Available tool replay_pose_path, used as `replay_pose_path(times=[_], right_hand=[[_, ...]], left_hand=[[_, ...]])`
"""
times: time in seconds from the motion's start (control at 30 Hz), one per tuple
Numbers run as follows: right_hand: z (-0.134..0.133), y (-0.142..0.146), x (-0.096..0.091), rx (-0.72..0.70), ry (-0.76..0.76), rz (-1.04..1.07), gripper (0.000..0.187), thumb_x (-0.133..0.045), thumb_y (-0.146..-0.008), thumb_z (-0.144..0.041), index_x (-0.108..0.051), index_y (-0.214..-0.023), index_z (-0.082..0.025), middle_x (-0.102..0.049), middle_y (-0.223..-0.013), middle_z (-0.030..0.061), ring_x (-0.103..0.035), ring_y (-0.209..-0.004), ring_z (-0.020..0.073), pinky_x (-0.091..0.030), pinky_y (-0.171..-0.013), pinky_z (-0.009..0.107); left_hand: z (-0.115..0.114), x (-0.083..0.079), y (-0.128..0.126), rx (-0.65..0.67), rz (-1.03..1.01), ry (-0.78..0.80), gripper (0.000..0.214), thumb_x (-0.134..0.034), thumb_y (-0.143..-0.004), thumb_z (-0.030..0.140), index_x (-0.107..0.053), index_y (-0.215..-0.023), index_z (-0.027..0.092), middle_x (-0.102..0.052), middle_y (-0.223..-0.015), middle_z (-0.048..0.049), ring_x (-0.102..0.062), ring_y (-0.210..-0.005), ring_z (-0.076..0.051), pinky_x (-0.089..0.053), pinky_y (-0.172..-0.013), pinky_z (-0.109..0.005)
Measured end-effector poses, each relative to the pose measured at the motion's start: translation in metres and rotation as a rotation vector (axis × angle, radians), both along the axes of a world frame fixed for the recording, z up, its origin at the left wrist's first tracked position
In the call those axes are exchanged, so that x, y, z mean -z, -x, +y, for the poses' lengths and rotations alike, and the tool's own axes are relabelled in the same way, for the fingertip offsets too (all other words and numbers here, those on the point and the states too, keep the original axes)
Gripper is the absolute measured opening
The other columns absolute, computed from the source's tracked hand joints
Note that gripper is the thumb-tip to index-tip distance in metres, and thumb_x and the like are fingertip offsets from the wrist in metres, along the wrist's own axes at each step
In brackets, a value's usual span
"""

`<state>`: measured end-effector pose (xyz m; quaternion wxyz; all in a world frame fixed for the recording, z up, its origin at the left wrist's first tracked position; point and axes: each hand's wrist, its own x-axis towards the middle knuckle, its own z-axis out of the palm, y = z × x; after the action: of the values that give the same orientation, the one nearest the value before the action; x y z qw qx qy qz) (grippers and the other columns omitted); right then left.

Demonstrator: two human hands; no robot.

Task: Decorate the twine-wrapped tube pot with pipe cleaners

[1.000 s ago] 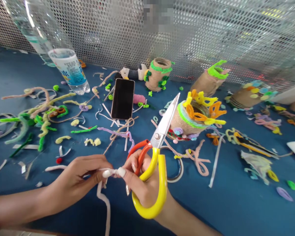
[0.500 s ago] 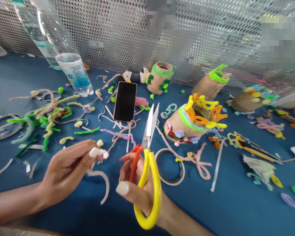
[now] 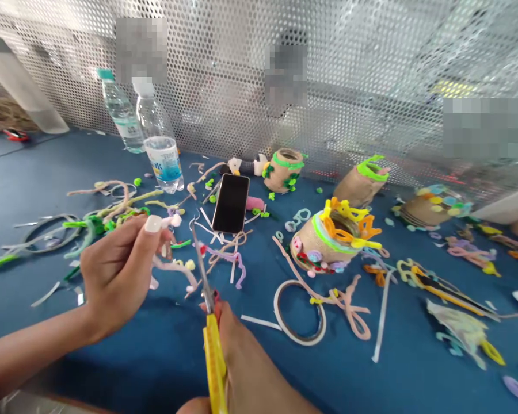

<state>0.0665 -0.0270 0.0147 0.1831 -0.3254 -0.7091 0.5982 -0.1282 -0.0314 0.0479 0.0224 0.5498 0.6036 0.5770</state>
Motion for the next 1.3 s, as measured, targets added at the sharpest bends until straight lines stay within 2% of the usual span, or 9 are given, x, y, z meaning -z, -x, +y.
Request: replay_pose_path(times=[0.17,0.33,0.73,0.9,1.0,1.17,1.3], right_hand=[[0.002,0.001,-0.006,-0.051,-0.070,-0.049,0.030,-0.055,-0.092,-0.033,-0.056,-0.118,-0.018,-0.058,-0.119,0.0083,-0.060,-0.100,0.0208,-0.053,-0.083,0.040],[0.000,0.000,-0.003,-0.070,-0.109,-0.095,0.031,-0.056,-0.091,-0.032,-0.055,-0.118,-0.018,-0.057,-0.119,0.0084,-0.060,-0.100,0.0210,-0.052,-0.083,0.040],[0.003,0.006,0.001,-0.139,-0.178,-0.138,0.033,-0.055,-0.092,-0.033,-0.054,-0.119,-0.016,-0.057,-0.118,0.0088,-0.060,-0.099,0.0208,-0.052,-0.083,0.041],[0.006,0.013,0.003,-0.177,-0.202,-0.092,0.037,-0.053,-0.088,-0.050,-0.056,-0.104,-0.017,-0.059,-0.109,0.0095,-0.058,-0.097,0.0228,-0.048,-0.087,0.036],[0.006,0.013,0.004,-0.187,-0.203,-0.078,0.038,-0.048,-0.088,-0.055,-0.054,-0.096,-0.018,-0.059,-0.101,0.0094,-0.057,-0.093,0.0226,-0.047,-0.085,0.034],[0.005,0.016,0.006,-0.198,-0.188,-0.077,0.032,-0.047,-0.090,-0.050,-0.054,-0.089,-0.019,-0.061,-0.092,0.0057,-0.058,-0.084,0.0189,-0.049,-0.078,0.030],[0.004,0.015,0.011,-0.210,-0.173,-0.122,0.026,-0.051,-0.091,-0.041,-0.057,-0.096,-0.016,-0.062,-0.090,0.0041,-0.059,-0.080,0.0171,-0.050,-0.075,0.029]], left_hand=[[-0.001,0.000,-0.003,0.022,0.015,0.035,0.029,-0.044,-0.093,0.025,-0.055,-0.067,0.018,-0.047,-0.056,0.0036,-0.042,-0.050,-0.008,-0.034,-0.049,-0.022],[-0.006,0.008,-0.007,0.149,0.027,0.106,0.030,-0.039,-0.095,0.022,-0.053,-0.070,0.018,-0.050,-0.061,0.0022,-0.047,-0.055,-0.009,-0.038,-0.054,-0.022],[-0.005,0.012,-0.006,0.396,0.064,0.063,0.027,-0.038,-0.094,0.014,-0.053,-0.072,0.015,-0.049,-0.062,0.0008,-0.044,-0.056,-0.009,-0.037,-0.054,-0.021],[-0.005,0.011,-0.005,0.421,0.070,0.066,0.027,-0.039,-0.094,0.014,-0.052,-0.071,0.015,-0.049,-0.063,0.0002,-0.043,-0.056,-0.009,-0.036,-0.054,-0.022],[-0.006,0.009,-0.005,0.415,0.080,0.067,0.025,-0.040,-0.093,0.014,-0.053,-0.072,0.015,-0.049,-0.063,0.0005,-0.043,-0.056,-0.009,-0.036,-0.053,-0.022],[-0.007,0.006,-0.003,0.390,0.086,0.081,0.026,-0.039,-0.093,0.014,-0.054,-0.072,0.015,-0.048,-0.062,0.0010,-0.044,-0.057,-0.009,-0.036,-0.053,-0.022],[-0.007,0.007,0.001,0.403,0.067,0.096,0.024,-0.039,-0.094,0.013,-0.053,-0.074,0.016,-0.048,-0.063,0.0019,-0.046,-0.059,-0.008,-0.038,-0.056,-0.020]])
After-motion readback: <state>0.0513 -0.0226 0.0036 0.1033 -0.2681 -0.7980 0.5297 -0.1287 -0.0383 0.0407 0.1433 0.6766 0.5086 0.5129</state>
